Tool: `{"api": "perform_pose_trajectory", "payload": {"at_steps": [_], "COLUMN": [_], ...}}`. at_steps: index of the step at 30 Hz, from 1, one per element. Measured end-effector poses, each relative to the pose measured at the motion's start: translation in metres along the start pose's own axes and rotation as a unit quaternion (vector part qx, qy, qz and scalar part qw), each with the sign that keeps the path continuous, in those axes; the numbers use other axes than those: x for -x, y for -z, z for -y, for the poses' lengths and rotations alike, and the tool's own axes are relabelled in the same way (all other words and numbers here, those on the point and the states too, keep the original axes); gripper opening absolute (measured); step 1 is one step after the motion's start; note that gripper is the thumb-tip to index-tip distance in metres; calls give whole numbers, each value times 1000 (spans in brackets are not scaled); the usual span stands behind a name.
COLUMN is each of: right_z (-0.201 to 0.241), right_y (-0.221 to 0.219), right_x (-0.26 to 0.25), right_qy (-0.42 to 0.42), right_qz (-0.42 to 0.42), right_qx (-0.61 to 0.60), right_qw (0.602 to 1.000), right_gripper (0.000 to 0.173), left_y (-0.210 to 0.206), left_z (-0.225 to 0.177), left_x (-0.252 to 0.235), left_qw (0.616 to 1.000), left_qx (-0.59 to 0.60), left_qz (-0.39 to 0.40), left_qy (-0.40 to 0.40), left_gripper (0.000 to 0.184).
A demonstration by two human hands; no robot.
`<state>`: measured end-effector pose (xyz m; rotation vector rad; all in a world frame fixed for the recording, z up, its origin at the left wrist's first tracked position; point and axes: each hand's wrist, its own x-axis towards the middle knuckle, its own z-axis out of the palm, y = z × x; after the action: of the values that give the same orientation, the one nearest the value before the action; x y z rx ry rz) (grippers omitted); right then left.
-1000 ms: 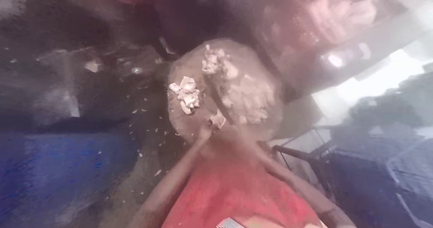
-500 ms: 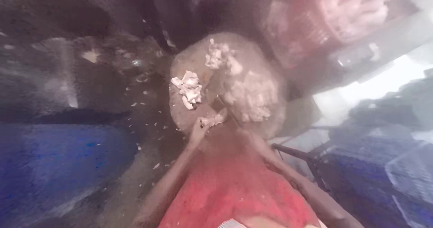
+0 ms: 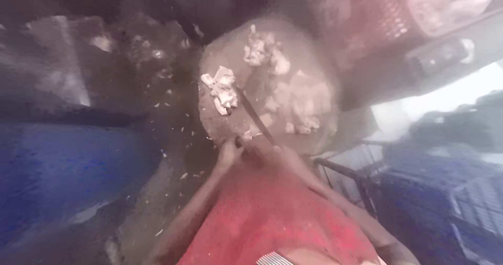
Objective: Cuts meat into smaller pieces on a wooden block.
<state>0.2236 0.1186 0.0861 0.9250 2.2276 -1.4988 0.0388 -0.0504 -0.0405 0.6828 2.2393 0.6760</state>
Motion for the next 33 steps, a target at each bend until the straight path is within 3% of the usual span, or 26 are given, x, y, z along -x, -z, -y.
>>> {"api": "perform_pose_trajectory", "payload": {"at_steps": [2, 7, 10, 12, 14, 15, 18, 22, 24, 28, 31, 33], "right_z": [-7, -45, -60, -62, -68, -73, -83, -105, -110, -108, -93, -105], "right_y": [-13, -30, -26, -12, 1, 5, 20, 27, 23, 11, 23, 34], "right_x": [-3, -30, -14, 0, 8, 9, 12, 32, 34, -5, -28, -35], "right_qy": [73, -65, -69, -69, -102, -116, -127, -101, -85, -43, -99, -128], "right_qz": [-6, 72, 33, -20, -79, -114, -152, -89, 16, 149, 143, 69], "right_qx": [-43, 52, 27, -2, 0, 4, 14, 45, 35, 6, -4, -79], "right_qw": [996, 994, 997, 997, 992, 987, 980, 990, 996, 988, 985, 986], "right_gripper": [67, 65, 65, 60, 60, 60, 53, 56, 60, 54, 61, 59], "left_y": [1, 5, 33, 46, 32, 17, -17, 41, 86, 132, 134, 114], "left_z": [-6, -9, -26, -48, -58, -58, -57, -83, -104, -158, -201, -213], "left_x": [6, 0, 7, 3, -16, -29, -51, -75, -103, -185, -212, -227], "left_qw": [1000, 1000, 976, 946, 973, 986, 975, 991, 998, 991, 989, 989], "left_qx": [-1, -11, 218, 314, 187, 75, -142, -70, 6, 85, 49, -5], "left_qz": [5, 6, 21, 73, 99, 84, 67, 83, 51, -12, -31, -40], "left_qy": [4, 28, 15, -34, -95, -121, -154, -78, -47, -106, -135, -140], "left_gripper": [48, 44, 42, 56, 86, 91, 53, 32, 33, 42, 55, 51]}}
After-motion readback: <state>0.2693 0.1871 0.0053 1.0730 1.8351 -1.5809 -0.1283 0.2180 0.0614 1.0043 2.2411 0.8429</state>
